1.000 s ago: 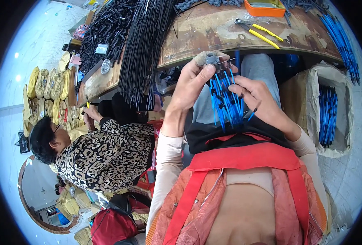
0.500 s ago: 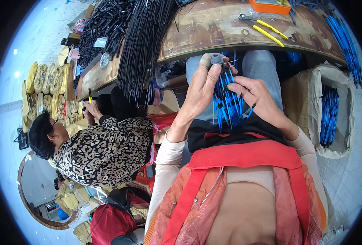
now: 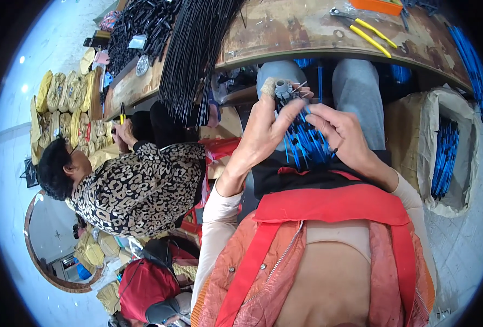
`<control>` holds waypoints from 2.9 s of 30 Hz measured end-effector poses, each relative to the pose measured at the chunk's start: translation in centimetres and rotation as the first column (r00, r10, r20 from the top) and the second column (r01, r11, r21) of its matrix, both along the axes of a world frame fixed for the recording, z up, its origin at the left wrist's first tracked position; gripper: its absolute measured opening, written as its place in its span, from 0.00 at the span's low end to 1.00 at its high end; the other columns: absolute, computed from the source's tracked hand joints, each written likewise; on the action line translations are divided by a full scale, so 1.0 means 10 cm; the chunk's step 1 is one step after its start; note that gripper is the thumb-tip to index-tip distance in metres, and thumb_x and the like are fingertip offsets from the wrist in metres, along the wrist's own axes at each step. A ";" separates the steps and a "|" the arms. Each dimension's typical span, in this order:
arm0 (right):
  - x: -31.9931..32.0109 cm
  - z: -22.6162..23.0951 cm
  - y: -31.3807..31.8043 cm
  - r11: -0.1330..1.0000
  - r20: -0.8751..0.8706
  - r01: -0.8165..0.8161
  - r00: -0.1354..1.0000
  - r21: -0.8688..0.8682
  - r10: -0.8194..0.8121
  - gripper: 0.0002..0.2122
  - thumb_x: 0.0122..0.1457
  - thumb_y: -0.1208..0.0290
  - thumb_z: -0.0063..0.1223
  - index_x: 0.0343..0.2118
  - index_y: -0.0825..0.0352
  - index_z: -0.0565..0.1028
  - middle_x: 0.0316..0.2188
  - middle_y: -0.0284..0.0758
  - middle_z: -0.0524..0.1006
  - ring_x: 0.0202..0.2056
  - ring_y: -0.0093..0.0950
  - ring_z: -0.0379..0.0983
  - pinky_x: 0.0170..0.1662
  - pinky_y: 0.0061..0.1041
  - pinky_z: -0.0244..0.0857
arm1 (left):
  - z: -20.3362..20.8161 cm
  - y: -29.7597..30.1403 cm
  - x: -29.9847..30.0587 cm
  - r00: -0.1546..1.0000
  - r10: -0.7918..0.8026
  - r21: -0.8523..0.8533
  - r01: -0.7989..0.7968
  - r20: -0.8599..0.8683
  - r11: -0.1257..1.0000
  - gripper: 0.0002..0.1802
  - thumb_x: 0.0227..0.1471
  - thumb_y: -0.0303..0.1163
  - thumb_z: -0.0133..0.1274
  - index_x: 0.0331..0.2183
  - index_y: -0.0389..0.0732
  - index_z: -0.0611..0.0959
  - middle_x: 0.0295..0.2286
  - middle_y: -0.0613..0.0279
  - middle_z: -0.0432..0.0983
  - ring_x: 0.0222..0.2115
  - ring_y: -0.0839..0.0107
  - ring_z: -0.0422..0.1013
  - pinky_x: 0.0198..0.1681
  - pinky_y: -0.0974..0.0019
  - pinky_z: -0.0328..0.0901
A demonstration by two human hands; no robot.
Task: The recorder bundles blue and black wires together using a clamping tool and organizes them into boxes.
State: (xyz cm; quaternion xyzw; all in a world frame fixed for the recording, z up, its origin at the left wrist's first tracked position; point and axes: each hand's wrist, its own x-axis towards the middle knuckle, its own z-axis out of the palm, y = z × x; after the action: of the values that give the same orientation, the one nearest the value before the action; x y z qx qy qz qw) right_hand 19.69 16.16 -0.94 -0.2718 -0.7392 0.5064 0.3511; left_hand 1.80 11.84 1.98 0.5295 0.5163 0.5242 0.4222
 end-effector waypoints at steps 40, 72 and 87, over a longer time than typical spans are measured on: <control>0.73 -0.04 1.77 0.954 0.139 0.203 0.961 0.222 -0.237 0.15 0.64 0.62 0.46 0.44 0.71 0.70 0.35 0.37 0.69 0.39 0.30 0.66 0.47 0.27 0.60 | 0.12 -0.08 0.05 0.997 0.054 -0.086 -0.050 0.050 0.995 0.05 0.51 0.24 0.55 0.31 0.37 0.74 0.26 0.63 0.80 0.28 0.80 0.72 0.32 0.73 0.66; 0.41 1.30 0.66 0.160 0.545 -0.521 0.805 0.839 -0.236 0.25 0.46 0.76 0.54 0.52 0.59 0.73 0.31 0.34 0.69 0.33 0.31 0.69 0.37 0.27 0.64 | 0.20 -0.18 0.19 1.000 0.007 -0.002 -0.007 0.005 1.000 0.06 0.45 0.21 0.55 0.29 0.36 0.75 0.23 0.62 0.80 0.27 0.84 0.73 0.28 0.75 0.66; 0.54 0.93 0.51 0.663 0.493 -0.333 0.868 0.671 -0.063 0.25 0.48 0.76 0.56 0.51 0.71 0.65 0.43 0.47 0.68 0.37 0.44 0.69 0.41 0.37 0.66 | 0.21 0.09 0.12 0.945 -0.024 -0.167 0.082 0.325 0.983 0.24 0.42 0.30 0.69 0.43 0.40 0.79 0.29 0.70 0.73 0.29 0.83 0.68 0.34 0.77 0.64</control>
State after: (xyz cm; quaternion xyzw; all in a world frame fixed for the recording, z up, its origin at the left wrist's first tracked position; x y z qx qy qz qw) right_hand 25.10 21.28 8.40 -0.1647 -0.9604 0.1069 0.1976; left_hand 3.01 12.76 4.09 0.4109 0.4709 0.5436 0.5603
